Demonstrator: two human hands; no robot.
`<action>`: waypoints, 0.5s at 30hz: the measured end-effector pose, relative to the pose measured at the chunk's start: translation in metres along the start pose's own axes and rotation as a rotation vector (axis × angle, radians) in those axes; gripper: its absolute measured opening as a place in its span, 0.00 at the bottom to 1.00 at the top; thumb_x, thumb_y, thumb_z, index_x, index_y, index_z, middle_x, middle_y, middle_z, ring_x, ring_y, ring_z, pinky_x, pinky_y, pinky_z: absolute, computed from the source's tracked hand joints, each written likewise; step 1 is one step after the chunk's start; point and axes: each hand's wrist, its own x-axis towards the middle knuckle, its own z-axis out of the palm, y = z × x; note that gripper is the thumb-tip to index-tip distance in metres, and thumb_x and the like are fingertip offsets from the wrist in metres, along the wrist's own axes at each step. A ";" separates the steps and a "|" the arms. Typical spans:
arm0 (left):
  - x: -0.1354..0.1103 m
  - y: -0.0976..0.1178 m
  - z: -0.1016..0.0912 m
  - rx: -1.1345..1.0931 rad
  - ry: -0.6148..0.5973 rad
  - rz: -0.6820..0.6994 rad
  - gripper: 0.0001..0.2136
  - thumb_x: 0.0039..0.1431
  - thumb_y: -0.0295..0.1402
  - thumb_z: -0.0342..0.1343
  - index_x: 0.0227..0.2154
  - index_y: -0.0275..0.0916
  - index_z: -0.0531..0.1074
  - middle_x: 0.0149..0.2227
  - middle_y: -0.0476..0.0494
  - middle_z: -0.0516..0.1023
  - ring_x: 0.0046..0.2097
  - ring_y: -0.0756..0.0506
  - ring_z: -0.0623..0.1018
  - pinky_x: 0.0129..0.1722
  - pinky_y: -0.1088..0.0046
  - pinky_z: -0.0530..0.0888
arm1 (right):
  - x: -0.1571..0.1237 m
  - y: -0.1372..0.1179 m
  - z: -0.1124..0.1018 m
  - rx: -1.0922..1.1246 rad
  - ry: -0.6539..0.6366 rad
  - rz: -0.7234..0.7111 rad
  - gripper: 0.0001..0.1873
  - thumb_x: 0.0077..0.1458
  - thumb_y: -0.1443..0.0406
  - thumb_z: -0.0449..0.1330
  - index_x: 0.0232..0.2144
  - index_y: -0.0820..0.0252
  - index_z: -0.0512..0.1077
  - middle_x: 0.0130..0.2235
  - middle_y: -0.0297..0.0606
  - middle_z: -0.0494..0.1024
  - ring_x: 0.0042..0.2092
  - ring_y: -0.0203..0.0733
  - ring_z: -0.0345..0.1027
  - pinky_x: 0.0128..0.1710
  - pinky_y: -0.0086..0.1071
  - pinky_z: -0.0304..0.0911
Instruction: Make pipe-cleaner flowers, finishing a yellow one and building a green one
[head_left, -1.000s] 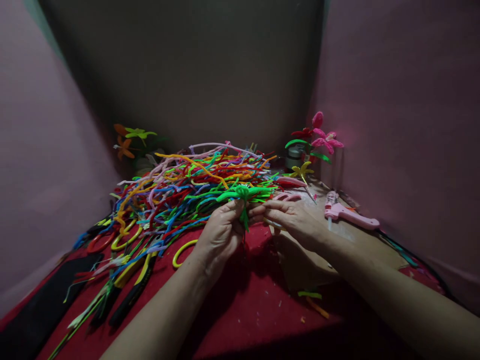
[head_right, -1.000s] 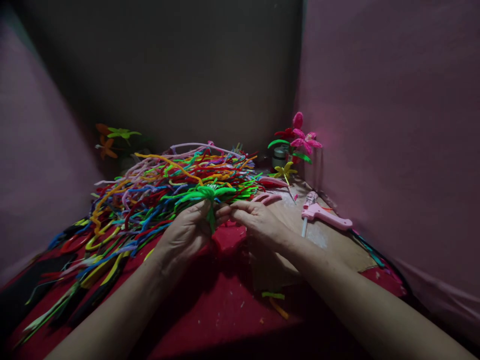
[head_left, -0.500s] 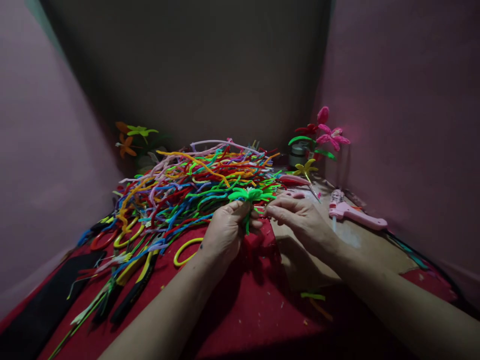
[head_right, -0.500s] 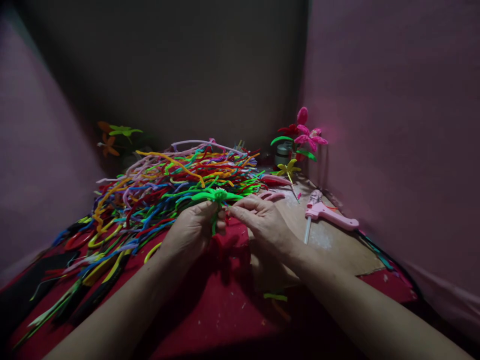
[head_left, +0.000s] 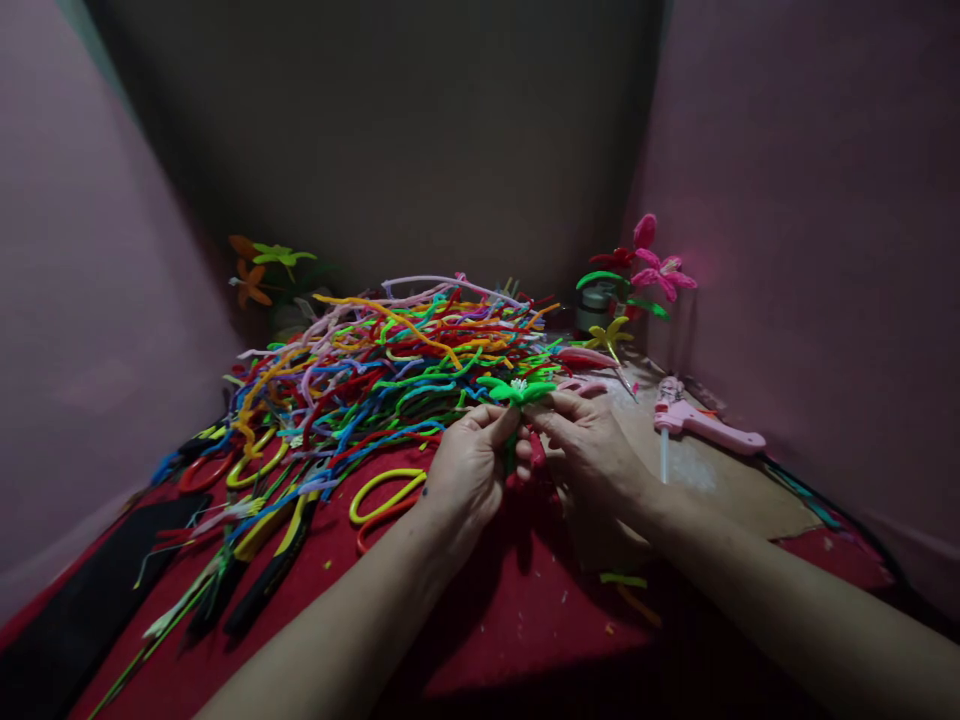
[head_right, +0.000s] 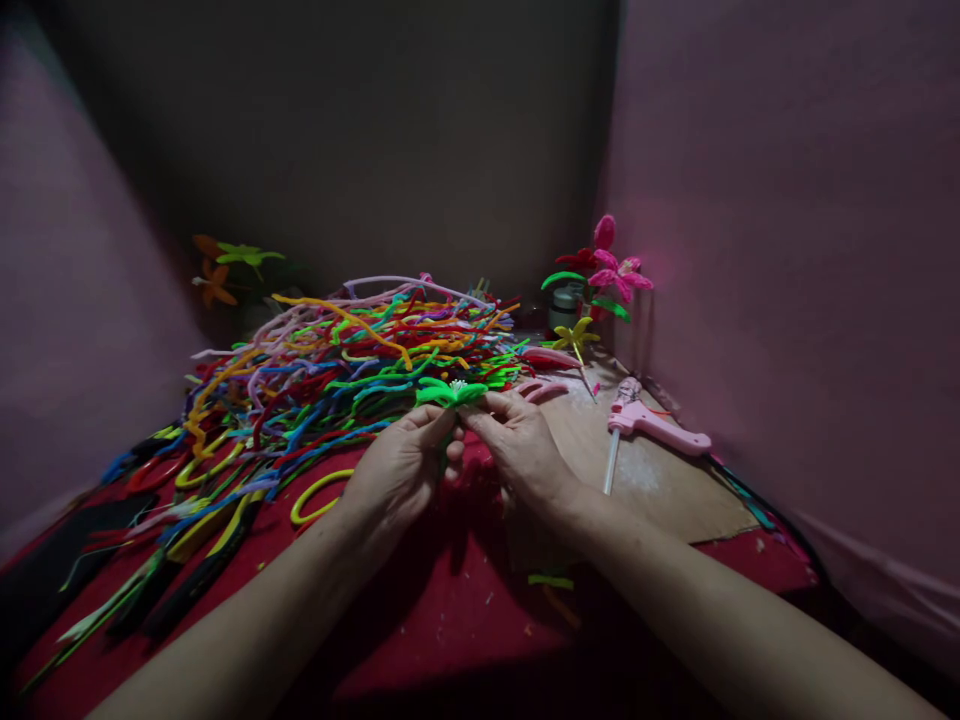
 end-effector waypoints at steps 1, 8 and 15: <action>0.000 0.000 0.000 -0.008 0.001 -0.011 0.09 0.47 0.29 0.60 0.22 0.33 0.65 0.19 0.50 0.70 0.16 0.54 0.68 0.12 0.82 0.65 | 0.001 0.002 -0.002 -0.008 0.007 -0.006 0.13 0.45 0.56 0.60 0.29 0.60 0.71 0.20 0.30 0.69 0.20 0.33 0.63 0.20 0.29 0.60; 0.004 -0.003 0.000 -0.062 0.008 -0.068 0.07 0.48 0.26 0.59 0.24 0.33 0.65 0.19 0.50 0.71 0.17 0.53 0.69 0.12 0.81 0.66 | 0.007 0.009 -0.009 0.023 0.048 -0.076 0.11 0.41 0.59 0.64 0.23 0.61 0.69 0.24 0.30 0.70 0.25 0.32 0.63 0.26 0.29 0.61; 0.001 -0.006 0.003 0.057 -0.006 0.058 0.11 0.41 0.30 0.64 0.21 0.33 0.66 0.17 0.50 0.71 0.15 0.54 0.68 0.13 0.80 0.66 | 0.006 0.009 -0.009 0.002 0.048 -0.031 0.16 0.40 0.55 0.64 0.24 0.60 0.67 0.22 0.29 0.68 0.20 0.34 0.62 0.18 0.30 0.59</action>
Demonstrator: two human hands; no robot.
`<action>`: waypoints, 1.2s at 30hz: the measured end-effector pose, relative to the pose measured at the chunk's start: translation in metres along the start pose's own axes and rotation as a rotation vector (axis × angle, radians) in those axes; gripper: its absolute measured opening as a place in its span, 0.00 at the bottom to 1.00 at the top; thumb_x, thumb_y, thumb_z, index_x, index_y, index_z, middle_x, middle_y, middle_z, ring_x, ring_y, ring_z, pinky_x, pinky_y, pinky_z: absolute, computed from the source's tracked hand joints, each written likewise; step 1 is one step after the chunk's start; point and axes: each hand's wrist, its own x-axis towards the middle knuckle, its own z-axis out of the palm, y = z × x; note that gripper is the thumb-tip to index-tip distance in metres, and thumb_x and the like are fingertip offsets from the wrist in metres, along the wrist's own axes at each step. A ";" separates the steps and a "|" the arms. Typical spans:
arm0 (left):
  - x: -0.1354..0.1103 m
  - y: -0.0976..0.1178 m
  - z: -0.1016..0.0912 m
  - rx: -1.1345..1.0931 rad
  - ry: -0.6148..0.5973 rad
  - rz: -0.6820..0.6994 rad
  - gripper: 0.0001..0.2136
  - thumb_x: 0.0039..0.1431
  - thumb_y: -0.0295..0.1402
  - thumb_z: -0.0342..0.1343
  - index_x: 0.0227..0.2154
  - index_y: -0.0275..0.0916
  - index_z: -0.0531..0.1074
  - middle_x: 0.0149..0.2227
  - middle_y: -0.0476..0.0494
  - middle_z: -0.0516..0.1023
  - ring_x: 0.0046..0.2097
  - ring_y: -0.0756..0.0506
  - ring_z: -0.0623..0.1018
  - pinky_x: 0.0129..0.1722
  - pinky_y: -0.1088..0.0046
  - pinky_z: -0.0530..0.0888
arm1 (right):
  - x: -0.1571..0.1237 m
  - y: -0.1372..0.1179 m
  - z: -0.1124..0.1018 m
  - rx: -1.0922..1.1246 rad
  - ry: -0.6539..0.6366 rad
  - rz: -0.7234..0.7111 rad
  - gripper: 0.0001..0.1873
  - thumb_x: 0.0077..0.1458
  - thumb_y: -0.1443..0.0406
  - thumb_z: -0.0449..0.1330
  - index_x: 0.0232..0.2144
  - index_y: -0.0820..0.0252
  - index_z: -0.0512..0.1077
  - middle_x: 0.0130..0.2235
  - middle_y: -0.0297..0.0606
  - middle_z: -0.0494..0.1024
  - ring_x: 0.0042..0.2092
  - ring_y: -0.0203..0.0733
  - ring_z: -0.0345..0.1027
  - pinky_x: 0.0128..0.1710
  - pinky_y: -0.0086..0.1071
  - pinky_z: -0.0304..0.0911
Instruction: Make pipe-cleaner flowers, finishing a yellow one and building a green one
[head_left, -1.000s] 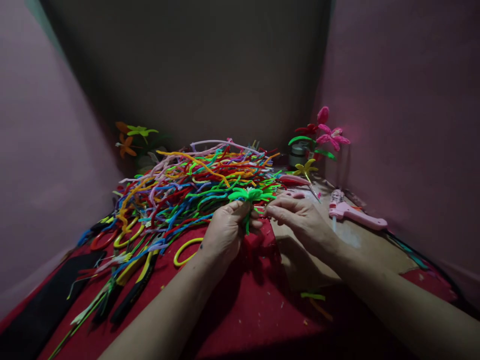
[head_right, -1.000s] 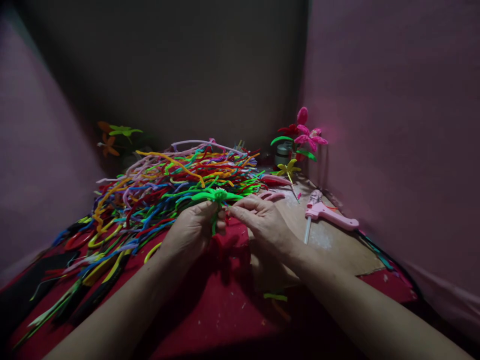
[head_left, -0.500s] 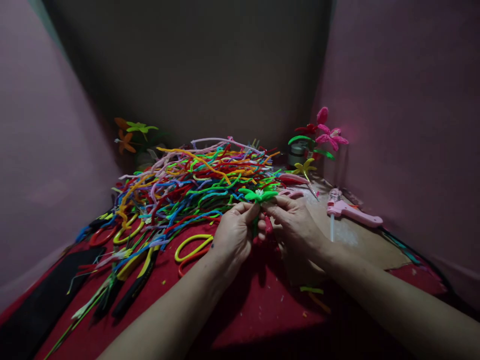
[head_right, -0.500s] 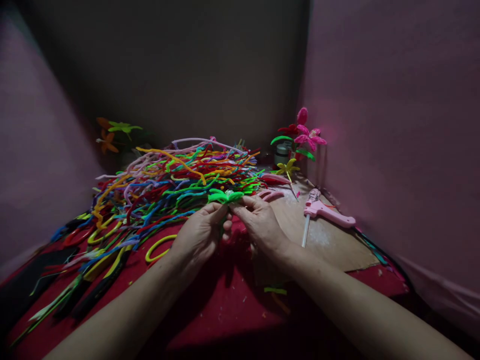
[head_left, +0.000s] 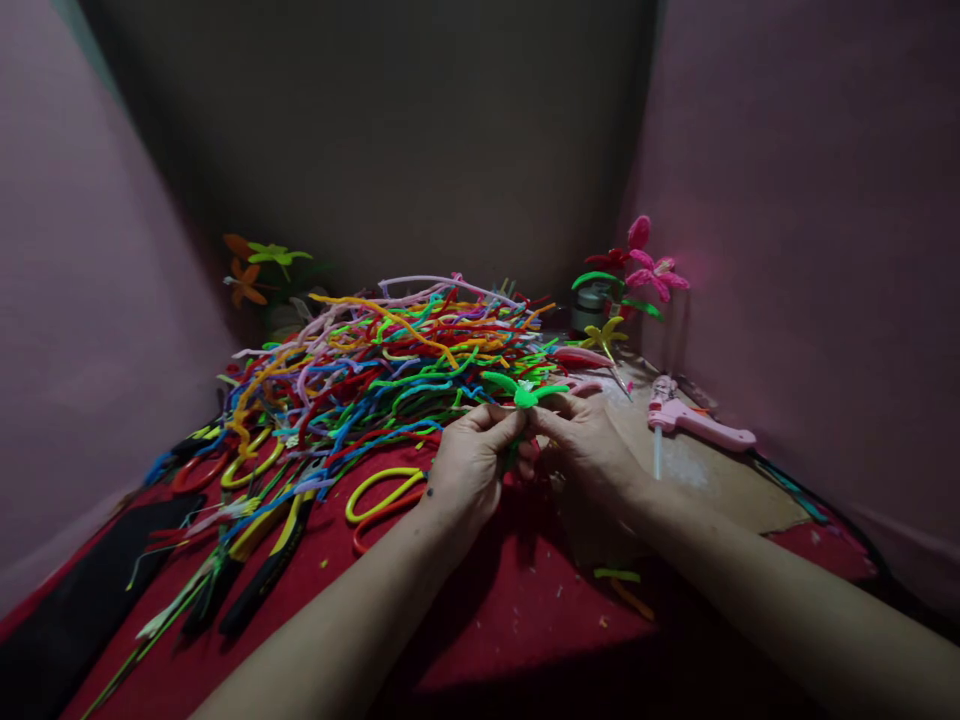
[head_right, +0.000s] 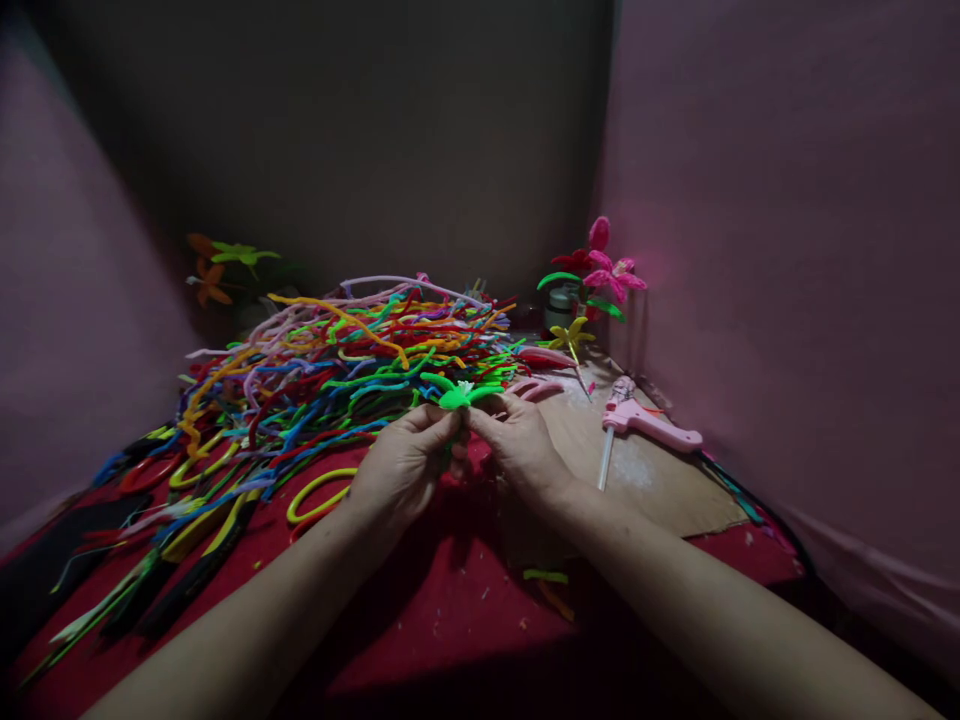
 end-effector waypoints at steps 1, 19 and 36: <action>-0.001 0.000 0.000 0.023 0.002 0.011 0.11 0.41 0.31 0.64 0.21 0.33 0.66 0.16 0.51 0.70 0.15 0.54 0.67 0.13 0.80 0.64 | 0.000 0.000 0.000 -0.013 0.009 -0.003 0.16 0.40 0.55 0.64 0.23 0.60 0.67 0.22 0.30 0.68 0.21 0.34 0.62 0.20 0.30 0.59; -0.002 0.007 -0.004 -0.006 -0.133 -0.016 0.13 0.44 0.35 0.62 0.17 0.33 0.64 0.13 0.57 0.57 0.14 0.59 0.54 0.13 0.84 0.51 | -0.005 0.007 -0.001 -0.020 -0.069 -0.127 0.10 0.49 0.60 0.59 0.34 0.57 0.75 0.33 0.34 0.74 0.36 0.39 0.63 0.40 0.35 0.58; -0.008 0.014 0.002 0.367 -0.162 0.078 0.13 0.52 0.38 0.55 0.19 0.34 0.70 0.14 0.47 0.70 0.15 0.51 0.67 0.17 0.77 0.65 | -0.007 0.004 0.003 0.260 -0.178 -0.023 0.05 0.49 0.62 0.58 0.29 0.57 0.71 0.23 0.31 0.68 0.22 0.35 0.59 0.21 0.30 0.57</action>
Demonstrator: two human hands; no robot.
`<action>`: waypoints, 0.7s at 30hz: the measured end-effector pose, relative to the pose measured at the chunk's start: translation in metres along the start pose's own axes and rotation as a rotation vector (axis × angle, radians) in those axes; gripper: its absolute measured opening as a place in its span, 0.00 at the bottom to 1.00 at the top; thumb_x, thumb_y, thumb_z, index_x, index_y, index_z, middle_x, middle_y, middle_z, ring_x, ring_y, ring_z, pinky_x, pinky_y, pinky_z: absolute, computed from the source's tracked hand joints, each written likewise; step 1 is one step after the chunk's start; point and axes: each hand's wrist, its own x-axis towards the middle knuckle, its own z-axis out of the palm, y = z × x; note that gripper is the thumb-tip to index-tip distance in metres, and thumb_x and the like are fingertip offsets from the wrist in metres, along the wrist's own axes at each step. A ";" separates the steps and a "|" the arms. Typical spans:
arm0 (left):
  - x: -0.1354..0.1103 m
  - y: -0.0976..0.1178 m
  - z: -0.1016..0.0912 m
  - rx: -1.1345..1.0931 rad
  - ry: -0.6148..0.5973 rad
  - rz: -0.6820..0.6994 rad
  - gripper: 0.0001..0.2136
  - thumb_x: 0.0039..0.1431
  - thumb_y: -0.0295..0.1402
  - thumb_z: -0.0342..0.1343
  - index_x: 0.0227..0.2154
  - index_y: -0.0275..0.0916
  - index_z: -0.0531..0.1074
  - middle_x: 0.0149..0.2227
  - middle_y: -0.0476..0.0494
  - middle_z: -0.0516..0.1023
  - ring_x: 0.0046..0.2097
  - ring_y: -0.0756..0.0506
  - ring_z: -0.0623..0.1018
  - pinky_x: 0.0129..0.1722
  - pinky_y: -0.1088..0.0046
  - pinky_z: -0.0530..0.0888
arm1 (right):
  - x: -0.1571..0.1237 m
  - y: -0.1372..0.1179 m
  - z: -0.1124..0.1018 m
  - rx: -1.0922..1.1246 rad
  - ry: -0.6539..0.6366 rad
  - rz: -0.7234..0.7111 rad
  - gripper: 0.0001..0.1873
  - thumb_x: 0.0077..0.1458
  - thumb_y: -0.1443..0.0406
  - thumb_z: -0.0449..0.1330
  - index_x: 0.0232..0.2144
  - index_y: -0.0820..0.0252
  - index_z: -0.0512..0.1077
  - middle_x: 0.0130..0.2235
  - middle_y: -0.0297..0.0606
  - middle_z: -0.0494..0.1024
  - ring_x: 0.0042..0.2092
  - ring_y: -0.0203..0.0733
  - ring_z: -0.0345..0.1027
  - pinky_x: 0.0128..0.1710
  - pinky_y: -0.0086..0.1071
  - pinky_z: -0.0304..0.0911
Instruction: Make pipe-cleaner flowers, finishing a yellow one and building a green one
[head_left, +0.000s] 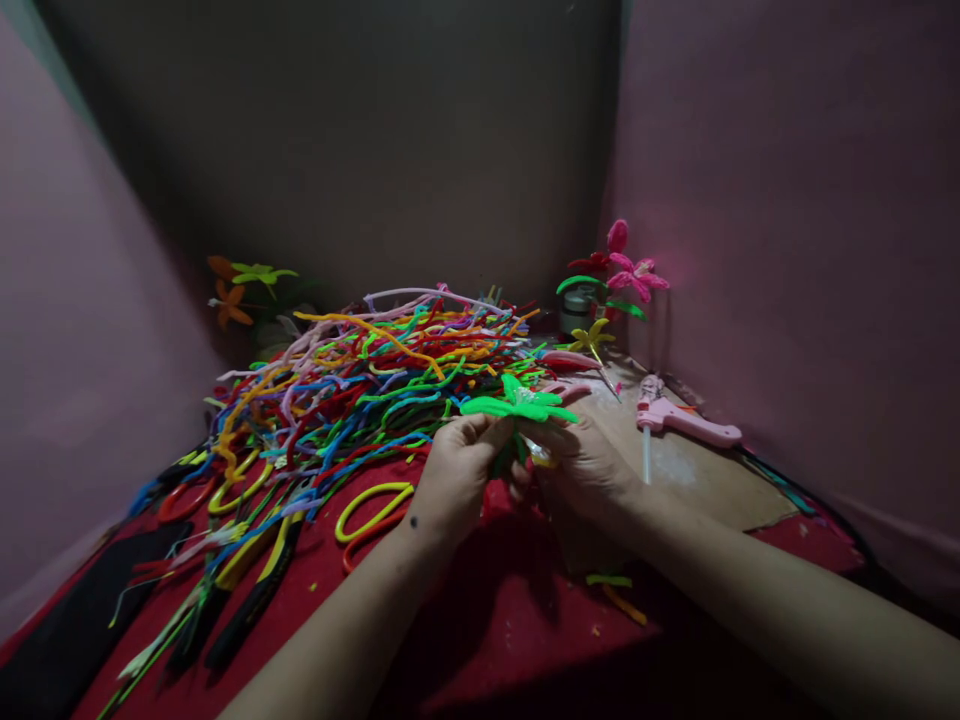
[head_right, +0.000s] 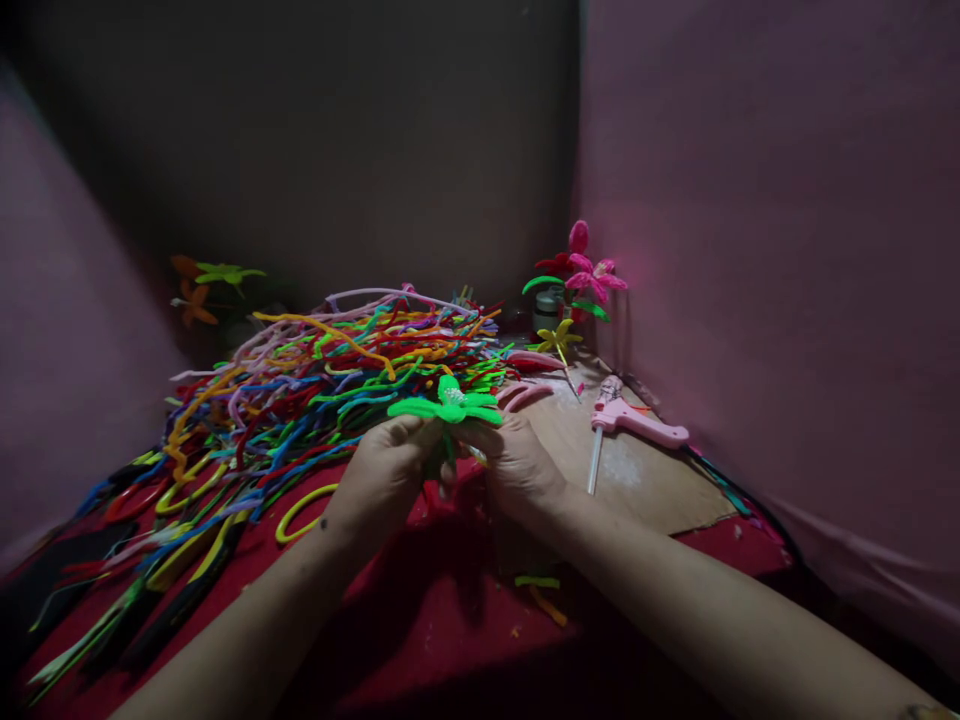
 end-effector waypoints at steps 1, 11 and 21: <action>-0.001 0.000 0.001 0.068 0.049 0.052 0.11 0.52 0.37 0.55 0.21 0.34 0.70 0.16 0.46 0.72 0.17 0.50 0.69 0.19 0.76 0.66 | 0.000 0.001 0.001 0.017 0.000 -0.012 0.05 0.50 0.62 0.58 0.29 0.57 0.71 0.23 0.31 0.68 0.22 0.34 0.58 0.20 0.29 0.56; -0.005 -0.017 -0.005 0.731 0.201 0.491 0.07 0.55 0.30 0.50 0.24 0.38 0.69 0.20 0.51 0.66 0.22 0.52 0.65 0.25 0.78 0.62 | 0.000 0.007 -0.003 0.054 0.129 -0.168 0.04 0.46 0.64 0.62 0.29 0.56 0.73 0.29 0.30 0.73 0.32 0.36 0.65 0.36 0.33 0.59; -0.007 -0.009 0.000 0.619 0.151 0.377 0.10 0.58 0.32 0.47 0.21 0.38 0.61 0.19 0.54 0.60 0.19 0.55 0.61 0.19 0.79 0.59 | -0.002 0.003 -0.002 -0.015 0.128 -0.212 0.07 0.46 0.66 0.63 0.32 0.56 0.74 0.34 0.31 0.74 0.39 0.37 0.64 0.43 0.33 0.58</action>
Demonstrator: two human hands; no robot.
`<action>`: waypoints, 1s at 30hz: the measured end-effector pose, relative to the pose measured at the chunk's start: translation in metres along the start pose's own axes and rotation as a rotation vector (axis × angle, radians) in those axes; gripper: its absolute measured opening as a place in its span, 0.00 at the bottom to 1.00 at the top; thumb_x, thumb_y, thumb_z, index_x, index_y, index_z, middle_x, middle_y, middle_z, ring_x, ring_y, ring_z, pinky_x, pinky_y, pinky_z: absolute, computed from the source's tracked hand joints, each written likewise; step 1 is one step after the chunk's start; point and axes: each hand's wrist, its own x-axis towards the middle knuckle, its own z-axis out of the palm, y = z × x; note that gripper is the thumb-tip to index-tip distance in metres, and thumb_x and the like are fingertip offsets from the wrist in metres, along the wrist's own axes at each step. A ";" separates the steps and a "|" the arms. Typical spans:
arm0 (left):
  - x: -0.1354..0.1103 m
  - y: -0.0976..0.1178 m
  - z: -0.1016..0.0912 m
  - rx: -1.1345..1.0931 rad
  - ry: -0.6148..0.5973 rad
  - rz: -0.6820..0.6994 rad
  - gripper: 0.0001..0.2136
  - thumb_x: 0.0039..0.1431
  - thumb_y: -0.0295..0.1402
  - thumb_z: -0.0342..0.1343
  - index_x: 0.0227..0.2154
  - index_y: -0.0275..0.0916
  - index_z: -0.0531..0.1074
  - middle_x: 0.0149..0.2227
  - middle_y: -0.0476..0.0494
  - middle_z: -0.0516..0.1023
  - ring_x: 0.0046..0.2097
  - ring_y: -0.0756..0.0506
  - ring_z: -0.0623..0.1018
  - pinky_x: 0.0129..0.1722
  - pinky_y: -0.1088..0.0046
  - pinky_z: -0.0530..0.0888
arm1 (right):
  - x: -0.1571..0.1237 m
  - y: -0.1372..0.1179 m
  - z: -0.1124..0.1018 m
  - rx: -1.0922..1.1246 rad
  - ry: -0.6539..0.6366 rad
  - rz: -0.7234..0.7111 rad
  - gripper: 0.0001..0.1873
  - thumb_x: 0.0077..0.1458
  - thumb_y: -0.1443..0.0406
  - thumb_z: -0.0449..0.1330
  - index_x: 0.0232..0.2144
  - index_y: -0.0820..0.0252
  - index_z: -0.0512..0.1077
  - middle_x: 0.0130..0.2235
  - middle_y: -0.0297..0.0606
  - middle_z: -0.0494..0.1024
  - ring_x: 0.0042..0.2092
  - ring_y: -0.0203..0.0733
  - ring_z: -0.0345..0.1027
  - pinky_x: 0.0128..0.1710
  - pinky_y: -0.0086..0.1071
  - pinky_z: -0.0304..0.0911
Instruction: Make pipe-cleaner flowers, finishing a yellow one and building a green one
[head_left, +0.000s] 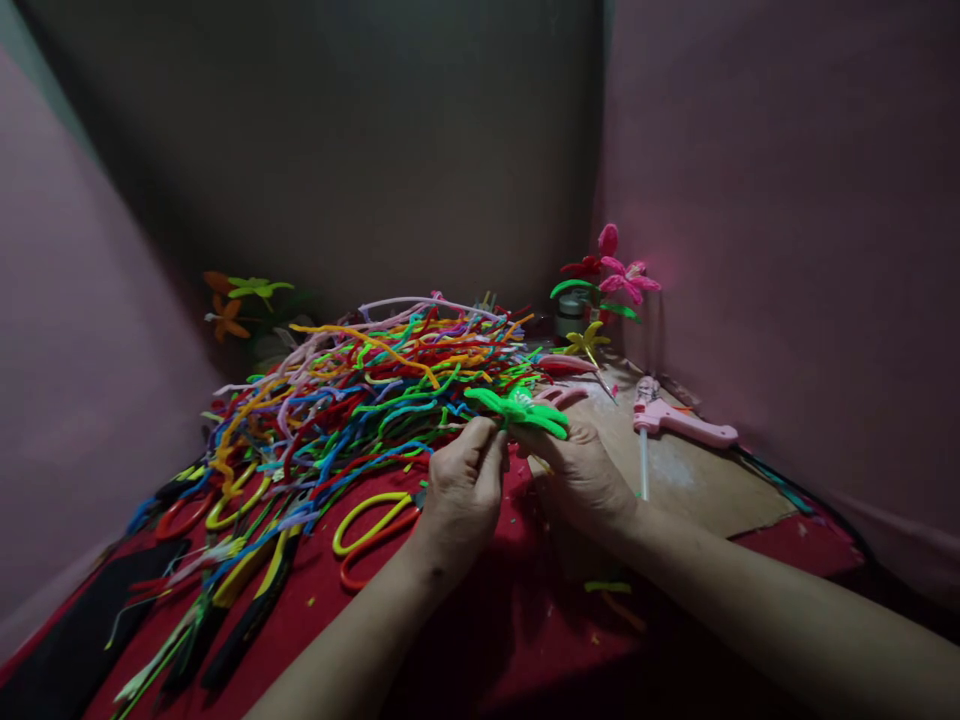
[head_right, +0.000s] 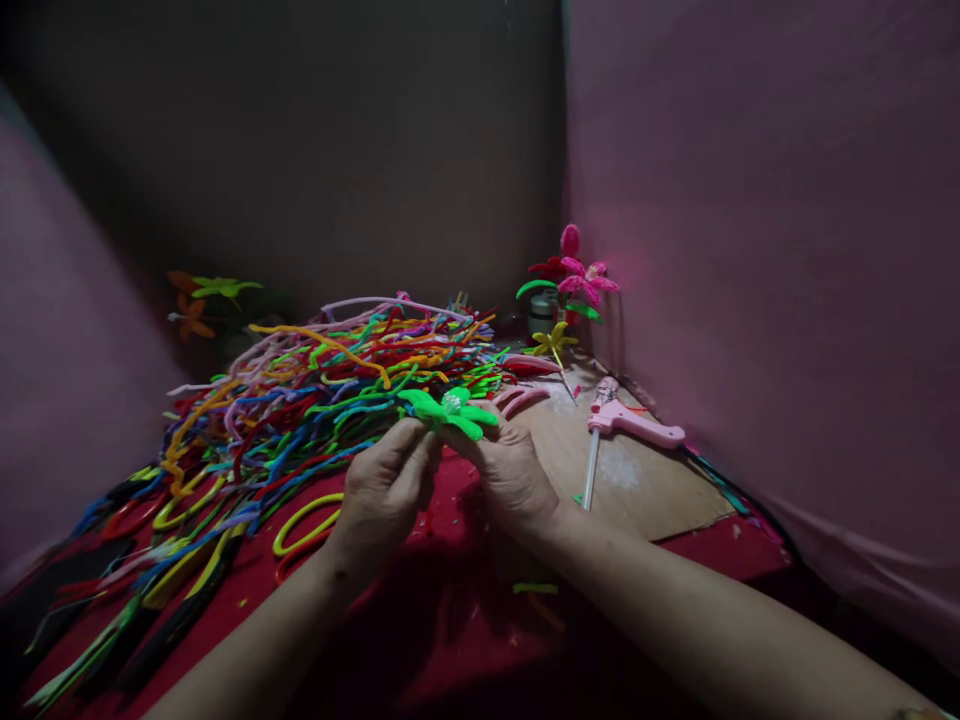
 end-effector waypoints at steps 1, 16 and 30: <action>0.000 0.002 0.000 -0.095 -0.026 -0.073 0.11 0.58 0.33 0.47 0.21 0.38 0.60 0.18 0.55 0.59 0.18 0.55 0.60 0.17 0.80 0.59 | 0.000 0.001 -0.001 0.007 0.001 0.014 0.07 0.46 0.65 0.63 0.32 0.56 0.74 0.35 0.31 0.74 0.38 0.38 0.64 0.43 0.33 0.58; 0.008 -0.002 -0.009 -0.911 -0.388 -0.363 0.12 0.54 0.36 0.53 0.19 0.35 0.63 0.16 0.56 0.58 0.13 0.58 0.54 0.10 0.81 0.60 | 0.005 -0.012 -0.002 0.123 -0.030 -0.029 0.08 0.37 0.69 0.67 0.24 0.54 0.74 0.29 0.28 0.74 0.33 0.35 0.64 0.37 0.30 0.57; -0.001 -0.012 0.004 0.319 0.054 0.262 0.05 0.58 0.30 0.46 0.34 0.38 0.66 0.29 0.47 0.71 0.30 0.50 0.72 0.31 0.76 0.67 | 0.004 -0.001 0.000 0.008 0.135 0.005 0.05 0.42 0.67 0.65 0.27 0.56 0.75 0.31 0.29 0.76 0.40 0.39 0.66 0.46 0.36 0.58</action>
